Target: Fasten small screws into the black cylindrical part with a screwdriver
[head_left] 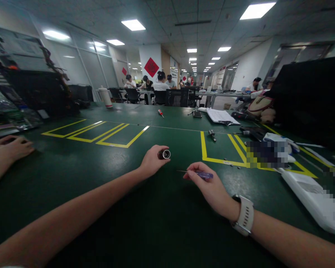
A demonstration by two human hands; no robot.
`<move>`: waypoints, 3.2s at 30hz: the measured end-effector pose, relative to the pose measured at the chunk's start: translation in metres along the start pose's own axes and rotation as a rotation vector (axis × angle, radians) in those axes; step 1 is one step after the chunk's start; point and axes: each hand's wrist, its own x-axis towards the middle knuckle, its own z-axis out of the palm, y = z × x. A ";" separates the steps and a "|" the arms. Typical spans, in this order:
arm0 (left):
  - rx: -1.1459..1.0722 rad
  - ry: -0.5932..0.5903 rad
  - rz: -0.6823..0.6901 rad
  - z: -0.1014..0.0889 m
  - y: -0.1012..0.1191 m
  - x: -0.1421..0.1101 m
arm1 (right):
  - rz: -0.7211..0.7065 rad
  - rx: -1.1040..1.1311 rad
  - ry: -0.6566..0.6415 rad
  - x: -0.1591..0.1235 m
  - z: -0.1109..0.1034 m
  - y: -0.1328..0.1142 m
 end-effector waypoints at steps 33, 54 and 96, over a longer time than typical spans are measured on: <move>0.276 -0.191 0.435 0.012 -0.006 0.013 | -0.057 0.093 0.008 0.033 0.022 0.017; 0.276 -0.193 0.413 0.011 -0.006 0.012 | 0.000 0.145 0.013 0.032 0.023 0.016; 0.309 -0.143 0.400 0.013 -0.009 0.011 | -0.017 0.143 -0.011 0.031 0.023 0.018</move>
